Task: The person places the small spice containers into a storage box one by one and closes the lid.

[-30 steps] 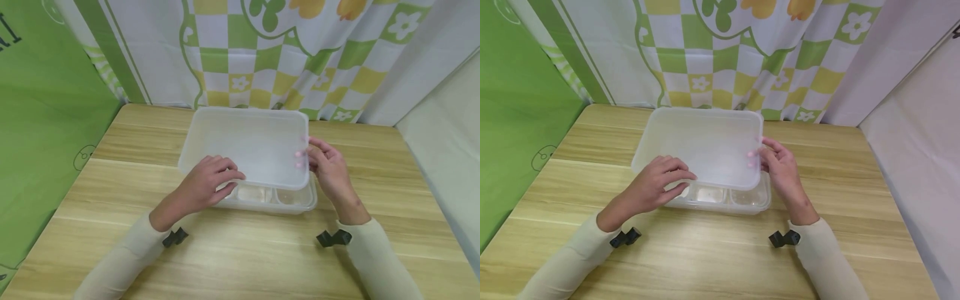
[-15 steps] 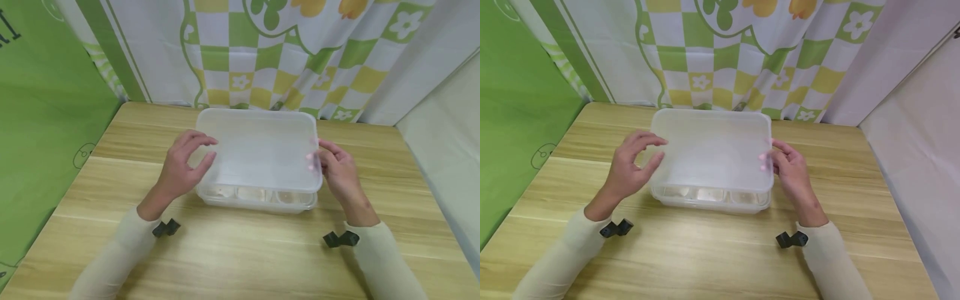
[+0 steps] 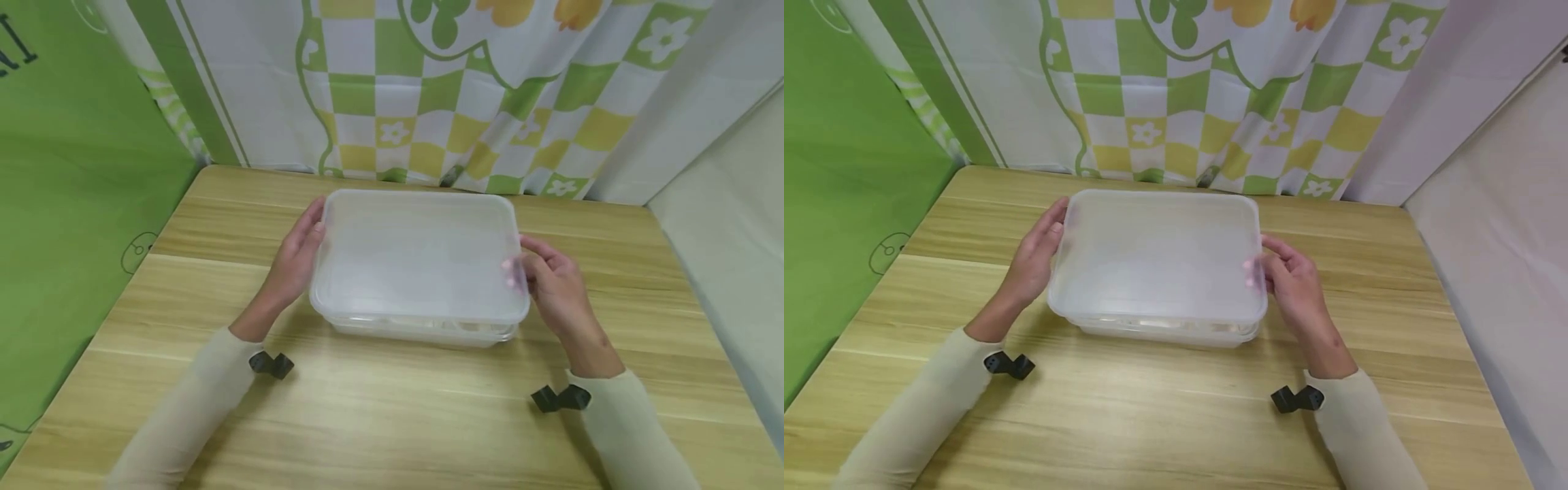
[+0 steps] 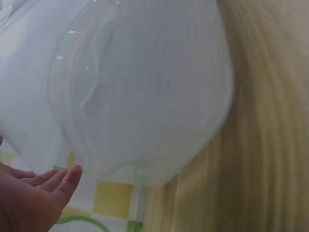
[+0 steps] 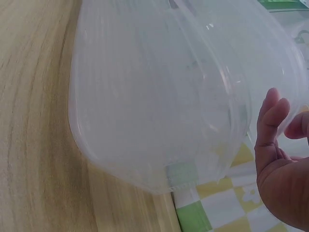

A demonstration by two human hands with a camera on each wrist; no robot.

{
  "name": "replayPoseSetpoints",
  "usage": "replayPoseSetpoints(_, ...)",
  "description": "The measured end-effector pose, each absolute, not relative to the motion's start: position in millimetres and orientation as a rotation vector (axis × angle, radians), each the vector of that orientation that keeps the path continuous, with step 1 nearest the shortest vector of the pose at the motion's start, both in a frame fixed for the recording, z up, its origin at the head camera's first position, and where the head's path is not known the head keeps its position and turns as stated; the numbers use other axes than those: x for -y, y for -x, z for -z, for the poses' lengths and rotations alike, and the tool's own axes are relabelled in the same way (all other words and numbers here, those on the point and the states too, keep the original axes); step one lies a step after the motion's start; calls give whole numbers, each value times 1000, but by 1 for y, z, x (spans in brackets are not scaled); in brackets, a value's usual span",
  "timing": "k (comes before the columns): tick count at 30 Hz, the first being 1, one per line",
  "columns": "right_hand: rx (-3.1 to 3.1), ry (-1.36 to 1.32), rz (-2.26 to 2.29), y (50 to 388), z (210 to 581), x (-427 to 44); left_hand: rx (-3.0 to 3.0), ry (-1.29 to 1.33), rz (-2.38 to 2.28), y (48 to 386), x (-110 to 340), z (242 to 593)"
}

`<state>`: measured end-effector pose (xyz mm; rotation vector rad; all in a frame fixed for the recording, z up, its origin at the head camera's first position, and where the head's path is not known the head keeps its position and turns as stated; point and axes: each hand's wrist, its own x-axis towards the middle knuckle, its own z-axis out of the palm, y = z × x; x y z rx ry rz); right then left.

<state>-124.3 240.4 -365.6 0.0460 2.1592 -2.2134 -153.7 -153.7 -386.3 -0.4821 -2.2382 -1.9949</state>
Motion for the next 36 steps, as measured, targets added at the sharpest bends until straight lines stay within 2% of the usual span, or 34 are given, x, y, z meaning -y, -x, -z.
replayPoseSetpoints(12, -2718, -86, 1985, 118, 382, -230, 2181, 521, 1904, 153, 142, 399)
replayPoseSetpoints(20, -2691, 1, 2051, 117, 391, -224, 2222, 459, 1883, 153, 139, 401)
replayPoseSetpoints(36, -2828, 10, 1762, 121, 399, -232, 2370, 397, 1839, 155, 140, 408)
